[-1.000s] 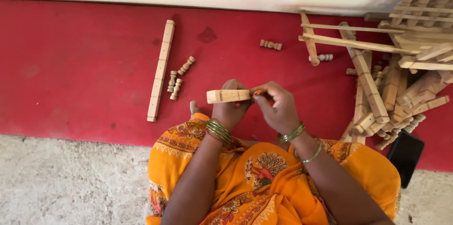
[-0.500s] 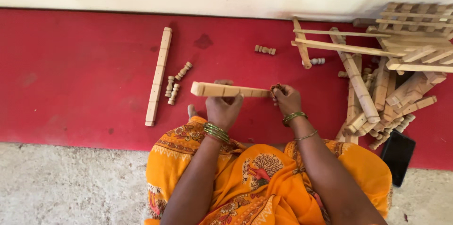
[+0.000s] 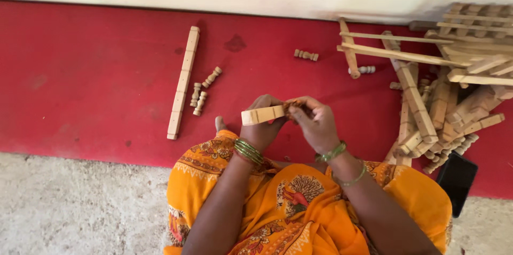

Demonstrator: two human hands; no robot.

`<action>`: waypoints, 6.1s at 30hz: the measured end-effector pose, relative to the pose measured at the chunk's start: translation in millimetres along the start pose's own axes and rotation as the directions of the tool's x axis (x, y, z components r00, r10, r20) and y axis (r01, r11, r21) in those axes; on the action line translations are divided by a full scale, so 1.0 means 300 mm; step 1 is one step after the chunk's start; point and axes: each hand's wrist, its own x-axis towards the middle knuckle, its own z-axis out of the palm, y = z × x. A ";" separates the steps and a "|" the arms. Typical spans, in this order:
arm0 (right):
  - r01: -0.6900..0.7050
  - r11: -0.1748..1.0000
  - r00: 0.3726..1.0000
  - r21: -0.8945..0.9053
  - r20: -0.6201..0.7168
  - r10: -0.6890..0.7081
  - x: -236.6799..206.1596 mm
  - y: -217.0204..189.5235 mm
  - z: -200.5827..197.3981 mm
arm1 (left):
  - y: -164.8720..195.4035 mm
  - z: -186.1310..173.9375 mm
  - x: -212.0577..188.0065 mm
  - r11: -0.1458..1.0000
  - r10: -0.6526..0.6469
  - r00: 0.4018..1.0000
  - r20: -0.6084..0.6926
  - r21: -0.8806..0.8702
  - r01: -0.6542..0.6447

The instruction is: The person sits on a red floor mat holding wooden furniture parts, including long rails and turned spindle pieces. They rub each rail with an orange abrasive cloth by hand, working along its length, and set finished rails aside with other completed pieces.

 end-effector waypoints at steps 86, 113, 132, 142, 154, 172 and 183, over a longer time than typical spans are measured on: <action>0.776 0.447 0.599 -0.445 0.297 -0.744 -0.080 -0.088 0.124 | -0.116 0.044 0.012 0.201 -0.599 0.779 0.187 -0.906 0.372; 0.704 0.514 0.619 -0.491 0.067 -0.783 -0.025 -0.043 0.092 | -0.089 0.065 0.031 0.459 -0.648 0.761 0.040 -0.776 0.432; 0.726 0.675 0.614 -0.129 -0.320 -0.722 -0.055 -0.287 -0.156 | 0.056 0.003 0.024 0.971 0.201 0.975 -0.091 0.152 -0.186; 0.525 0.716 0.730 -0.461 -0.188 -0.657 -0.056 -0.332 -0.149 | 0.009 0.019 0.021 0.923 0.105 0.990 -0.094 0.379 -0.062; 0.475 0.832 0.794 -0.288 -0.269 -0.546 -0.026 -0.310 -0.174 | -0.008 0.029 0.012 0.897 0.106 0.994 -0.040 0.435 -0.078; 0.499 0.848 0.807 -0.177 -0.262 -0.529 -0.043 -0.306 -0.146 | -0.035 0.058 -0.011 0.974 0.095 0.995 0.039 0.204 -0.101; 0.274 0.962 0.937 0.021 -0.233 -0.262 0.014 -0.145 -0.111 | -0.048 0.085 -0.030 0.791 -0.101 0.964 0.247 -0.568 0.228</action>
